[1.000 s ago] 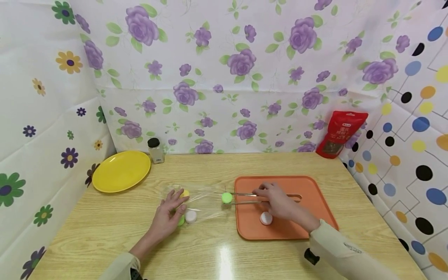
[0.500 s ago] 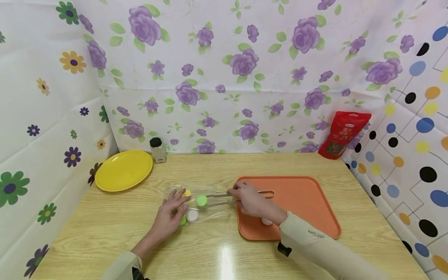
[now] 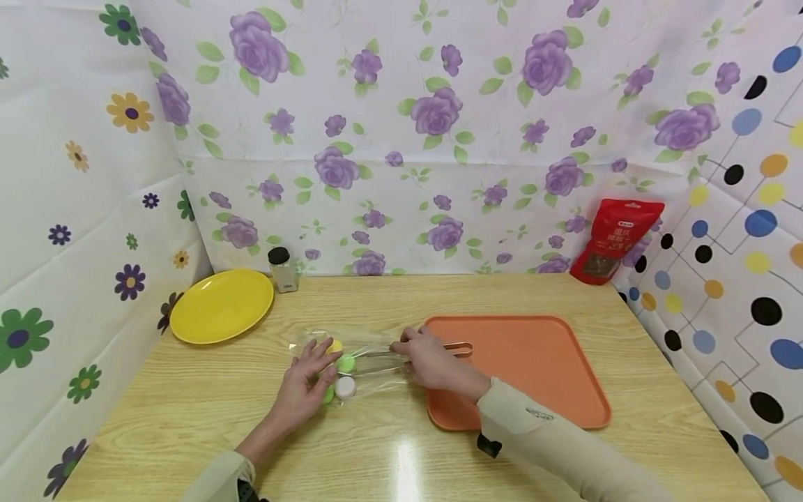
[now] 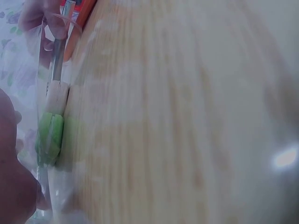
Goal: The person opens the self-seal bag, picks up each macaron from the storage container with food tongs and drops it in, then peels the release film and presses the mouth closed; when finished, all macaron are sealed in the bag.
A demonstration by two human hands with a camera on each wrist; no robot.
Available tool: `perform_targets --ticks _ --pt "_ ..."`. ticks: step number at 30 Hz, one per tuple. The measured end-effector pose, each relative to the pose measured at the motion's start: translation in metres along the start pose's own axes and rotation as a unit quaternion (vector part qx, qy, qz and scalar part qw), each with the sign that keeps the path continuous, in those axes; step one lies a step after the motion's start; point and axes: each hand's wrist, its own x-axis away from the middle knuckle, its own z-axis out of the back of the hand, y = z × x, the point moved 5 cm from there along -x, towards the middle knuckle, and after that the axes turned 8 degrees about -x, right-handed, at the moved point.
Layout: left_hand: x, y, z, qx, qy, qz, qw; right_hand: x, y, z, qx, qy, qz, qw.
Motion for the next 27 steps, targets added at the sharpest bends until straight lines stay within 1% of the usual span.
perform_targets --ticks 8,11,14,18,22,27 --pt "0.002 -0.001 -0.002 -0.003 0.000 -0.001 1.0000 -0.002 0.001 -0.002 0.003 -0.021 -0.016 1.000" --pt "0.002 -0.002 -0.002 -0.003 0.000 -0.001 1.0000 0.001 0.005 0.002 -0.013 -0.029 -0.019 0.999" --pt "0.001 -0.003 -0.002 -0.006 0.001 0.000 1.0000 0.006 0.010 0.010 -0.021 -0.028 -0.011 0.999" --pt "0.001 -0.004 -0.002 -0.009 0.005 -0.001 0.9999 0.019 0.017 0.021 -0.025 -0.022 0.001 0.999" --pt "0.001 -0.006 -0.002 -0.009 0.005 -0.003 0.9999 0.038 0.023 0.032 -0.023 -0.021 0.007 0.999" --pt "0.000 -0.007 -0.002 -0.003 -0.004 -0.001 1.0000 0.065 0.034 0.048 -0.026 -0.029 -0.002 0.999"
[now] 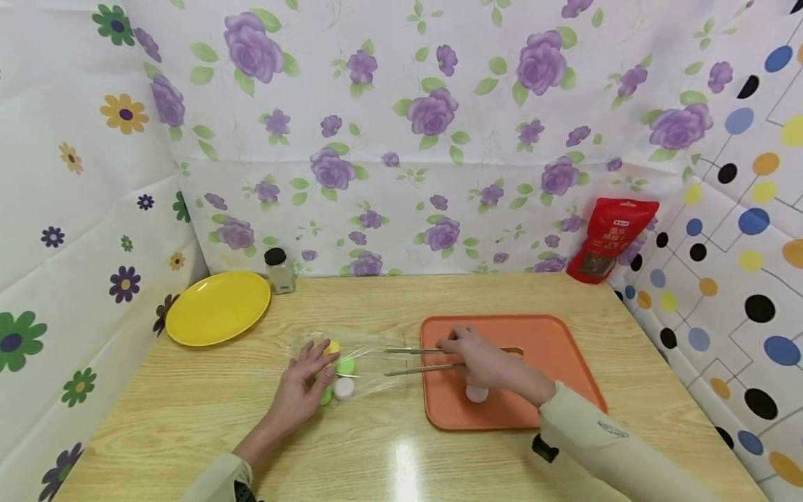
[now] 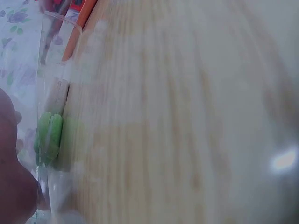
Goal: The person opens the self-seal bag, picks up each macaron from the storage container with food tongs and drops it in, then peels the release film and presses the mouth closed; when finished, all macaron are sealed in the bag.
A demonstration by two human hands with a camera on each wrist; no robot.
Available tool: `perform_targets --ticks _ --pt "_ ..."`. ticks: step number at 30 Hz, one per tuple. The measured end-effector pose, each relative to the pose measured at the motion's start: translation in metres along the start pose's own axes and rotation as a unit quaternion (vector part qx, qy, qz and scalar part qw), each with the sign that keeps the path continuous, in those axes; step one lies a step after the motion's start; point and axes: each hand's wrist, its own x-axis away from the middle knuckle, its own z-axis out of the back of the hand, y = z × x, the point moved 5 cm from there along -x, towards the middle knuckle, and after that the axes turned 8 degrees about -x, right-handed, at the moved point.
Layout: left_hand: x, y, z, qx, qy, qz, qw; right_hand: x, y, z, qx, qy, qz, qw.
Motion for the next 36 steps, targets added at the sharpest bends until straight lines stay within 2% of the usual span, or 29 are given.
perform_targets --ticks 7,11,18,28,36 --pt "0.000 0.000 0.002 0.011 -0.003 0.005 0.9999 0.042 0.019 0.013 -0.015 0.001 -0.006 1.000" --pt "0.001 0.001 0.002 0.014 -0.002 0.003 0.9999 0.065 0.027 0.017 -0.029 -0.006 -0.025 0.999" --pt "0.000 0.002 0.001 0.020 -0.006 0.007 0.9998 0.099 0.040 0.024 -0.028 0.010 -0.029 0.999" --pt "0.000 0.002 0.000 0.012 -0.002 0.006 0.9999 0.133 0.052 0.026 -0.005 0.032 -0.008 0.999" --pt "0.000 0.005 0.001 0.011 0.003 0.003 0.9999 0.146 0.058 0.020 -0.003 0.033 0.006 0.999"
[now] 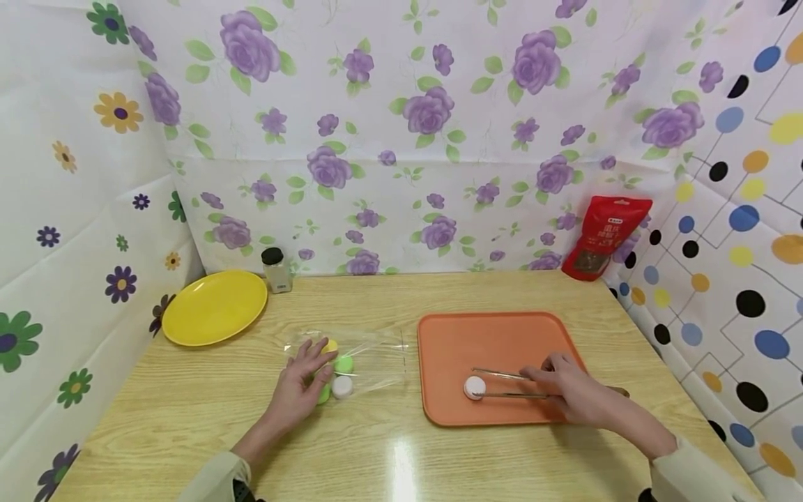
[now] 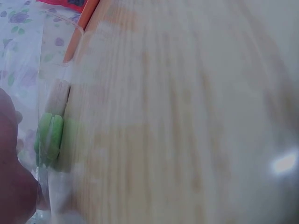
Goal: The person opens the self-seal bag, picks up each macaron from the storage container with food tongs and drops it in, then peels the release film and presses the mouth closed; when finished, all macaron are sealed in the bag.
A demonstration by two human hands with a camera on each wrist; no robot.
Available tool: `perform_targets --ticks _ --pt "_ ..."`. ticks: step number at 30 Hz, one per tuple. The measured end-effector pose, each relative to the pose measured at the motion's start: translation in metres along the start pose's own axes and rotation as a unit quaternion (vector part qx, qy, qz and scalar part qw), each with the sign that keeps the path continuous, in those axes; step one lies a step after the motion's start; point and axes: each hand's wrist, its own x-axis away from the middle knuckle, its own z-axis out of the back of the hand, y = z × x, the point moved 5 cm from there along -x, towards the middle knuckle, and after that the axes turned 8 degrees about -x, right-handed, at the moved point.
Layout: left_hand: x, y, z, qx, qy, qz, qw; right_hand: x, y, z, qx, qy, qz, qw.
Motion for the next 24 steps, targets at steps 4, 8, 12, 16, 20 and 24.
perform_targets --ticks 4,8,12,16,20,24 --pt "0.000 0.000 0.000 -0.002 0.001 -0.001 1.0000 0.003 0.001 -0.003 0.005 0.001 0.005 1.000" --pt "0.000 0.000 0.000 -0.002 0.002 0.000 1.0000 0.003 0.002 -0.007 0.008 0.002 0.007 1.000" --pt "0.000 -0.001 0.000 -0.004 0.001 0.000 1.0000 0.002 0.003 -0.011 0.014 0.005 0.003 1.000" --pt "0.000 0.000 -0.001 -0.009 0.001 -0.003 1.0000 0.002 0.004 -0.014 0.022 0.010 0.000 1.000" --pt "0.000 -0.001 -0.001 -0.011 0.001 -0.002 0.9999 0.001 0.004 -0.015 0.024 0.018 -0.005 1.000" --pt "0.000 0.000 0.000 -0.009 -0.001 0.001 1.0000 0.000 0.003 -0.015 0.026 0.028 -0.009 0.999"
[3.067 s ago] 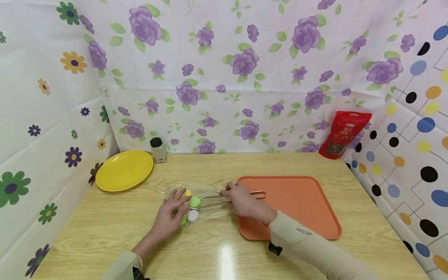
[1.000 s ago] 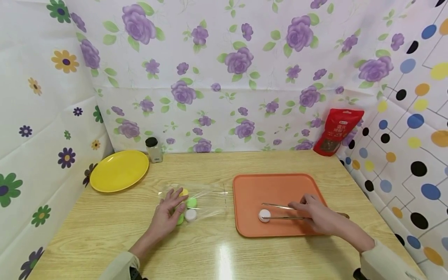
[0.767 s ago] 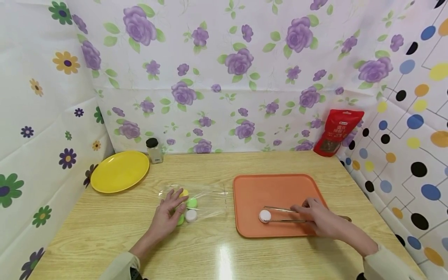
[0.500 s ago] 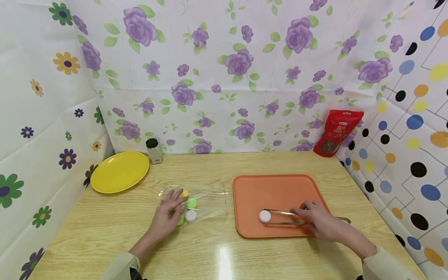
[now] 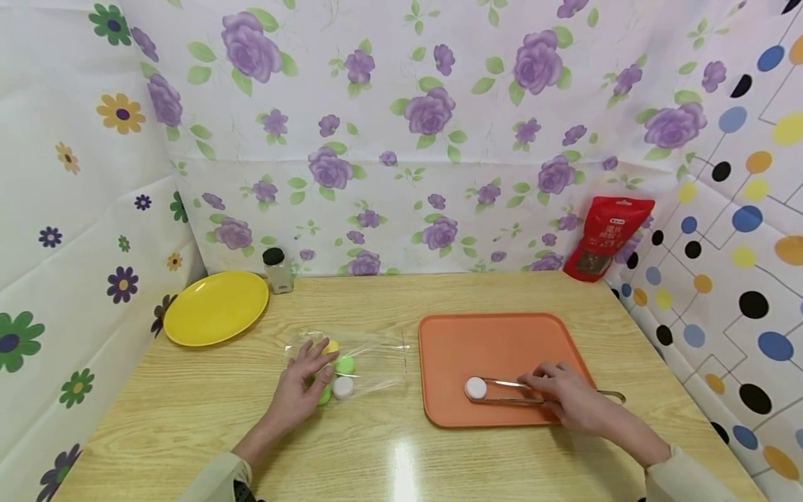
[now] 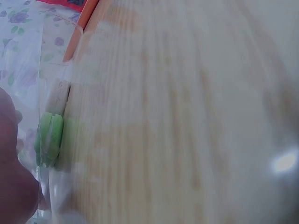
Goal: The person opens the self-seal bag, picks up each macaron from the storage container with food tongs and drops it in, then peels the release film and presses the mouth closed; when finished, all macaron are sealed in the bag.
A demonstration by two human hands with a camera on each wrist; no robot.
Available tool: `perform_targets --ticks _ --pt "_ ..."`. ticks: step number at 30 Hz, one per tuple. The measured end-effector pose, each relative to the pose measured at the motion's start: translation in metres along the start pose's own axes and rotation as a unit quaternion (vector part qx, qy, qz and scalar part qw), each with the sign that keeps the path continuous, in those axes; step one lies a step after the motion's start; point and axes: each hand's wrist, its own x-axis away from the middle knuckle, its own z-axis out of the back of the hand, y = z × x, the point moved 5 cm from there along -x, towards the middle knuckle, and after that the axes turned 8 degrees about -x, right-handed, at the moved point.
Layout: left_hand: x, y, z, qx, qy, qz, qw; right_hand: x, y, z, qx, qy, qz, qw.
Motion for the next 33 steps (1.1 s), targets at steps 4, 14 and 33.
perform_targets --ticks 4,14,33 --pt "0.000 0.000 0.000 -0.001 -0.001 0.001 1.0000 -0.001 0.000 0.000 -0.001 0.005 0.003 1.000" --pt "0.000 -0.002 0.000 -0.006 -0.001 0.003 1.0000 -0.010 -0.006 0.001 0.002 0.019 0.019 1.000" --pt "0.000 -0.002 0.001 0.009 -0.003 -0.002 1.0000 -0.078 -0.037 -0.009 -0.011 0.014 0.033 0.999"
